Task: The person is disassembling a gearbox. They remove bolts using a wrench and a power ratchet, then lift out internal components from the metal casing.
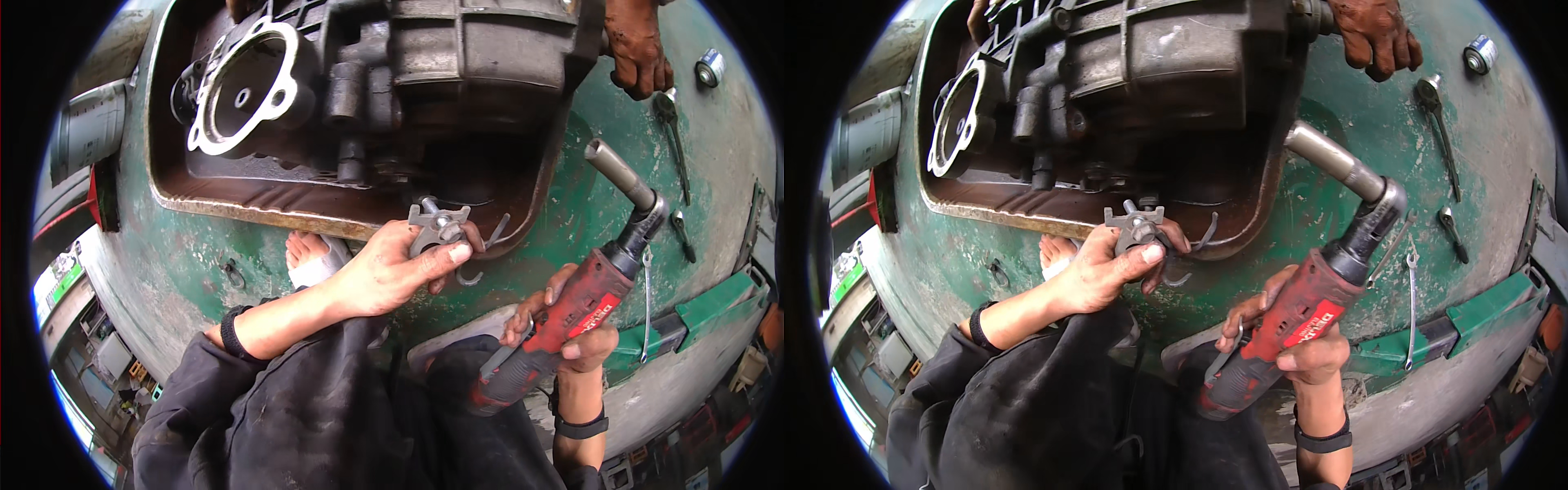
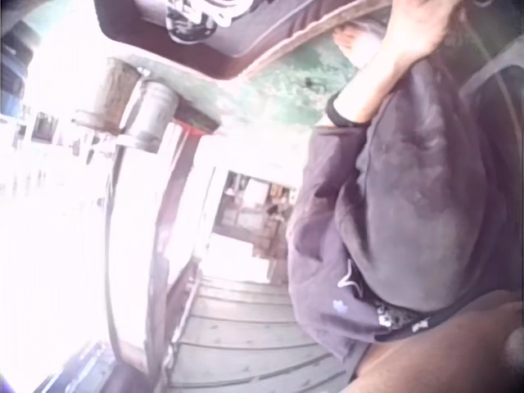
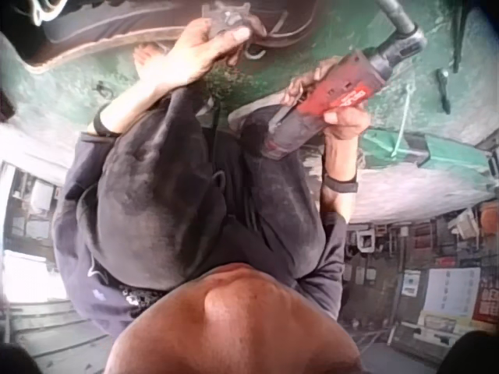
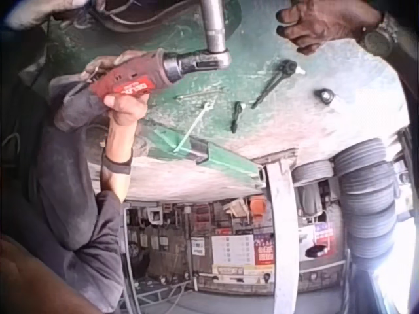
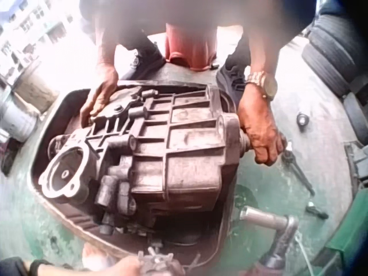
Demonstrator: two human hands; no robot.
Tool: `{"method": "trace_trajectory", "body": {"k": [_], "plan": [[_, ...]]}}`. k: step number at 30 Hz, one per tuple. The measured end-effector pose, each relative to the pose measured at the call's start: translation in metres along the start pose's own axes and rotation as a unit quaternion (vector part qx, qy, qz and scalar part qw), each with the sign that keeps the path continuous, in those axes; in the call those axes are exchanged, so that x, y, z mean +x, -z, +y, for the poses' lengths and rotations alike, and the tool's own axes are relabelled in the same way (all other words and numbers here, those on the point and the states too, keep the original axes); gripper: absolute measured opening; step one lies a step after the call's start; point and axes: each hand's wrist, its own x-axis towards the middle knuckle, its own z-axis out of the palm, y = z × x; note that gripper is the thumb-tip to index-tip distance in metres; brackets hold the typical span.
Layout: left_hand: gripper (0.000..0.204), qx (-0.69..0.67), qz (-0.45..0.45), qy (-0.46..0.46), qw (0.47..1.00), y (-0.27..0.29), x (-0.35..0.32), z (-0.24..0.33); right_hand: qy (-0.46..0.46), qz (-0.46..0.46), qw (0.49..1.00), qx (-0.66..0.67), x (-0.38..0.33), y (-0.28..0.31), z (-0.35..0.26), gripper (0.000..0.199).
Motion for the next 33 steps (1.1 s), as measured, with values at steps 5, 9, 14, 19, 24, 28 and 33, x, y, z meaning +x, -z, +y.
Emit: {"method": "trace_trajectory", "body": {"k": [5, 9, 14, 19, 24, 28, 33], "plan": [[0.032, 0.024, 0.093, -0.027, 0.995, 0.020, -0.039, 0.009, 0.007, 0.020, 0.999, -0.035, 0.002, -0.002, -0.009, 0.060], [0.032, 0.125, 0.160, -0.069, 0.977, 0.021, -0.063, 0.010, -0.006, 0.007, 0.998, -0.056, 0.002, -0.007, -0.009, 0.058], [0.034, 0.433, 0.150, -0.338, 0.822, 0.023, -0.073, 0.014, -0.028, -0.022, 0.997, -0.068, 0.000, -0.010, -0.004, 0.058], [0.043, 0.668, 0.157, -0.393, 0.612, 0.017, -0.075, 0.022, -0.035, -0.029, 0.996, -0.082, -0.002, -0.012, -0.002, 0.061], [0.047, 0.650, 0.113, -0.383, 0.647, 0.014, -0.073, 0.028, -0.030, -0.014, 0.997, -0.064, -0.007, -0.012, -0.002, 0.062], [0.053, 0.588, 0.093, -0.380, 0.708, 0.015, -0.071, 0.029, -0.021, -0.018, 0.997, -0.070, -0.010, -0.008, -0.002, 0.062], [0.052, 0.541, 0.087, -0.416, 0.726, 0.016, -0.069, 0.022, -0.020, -0.014, 0.997, -0.077, -0.010, -0.007, 0.002, 0.060]]}}
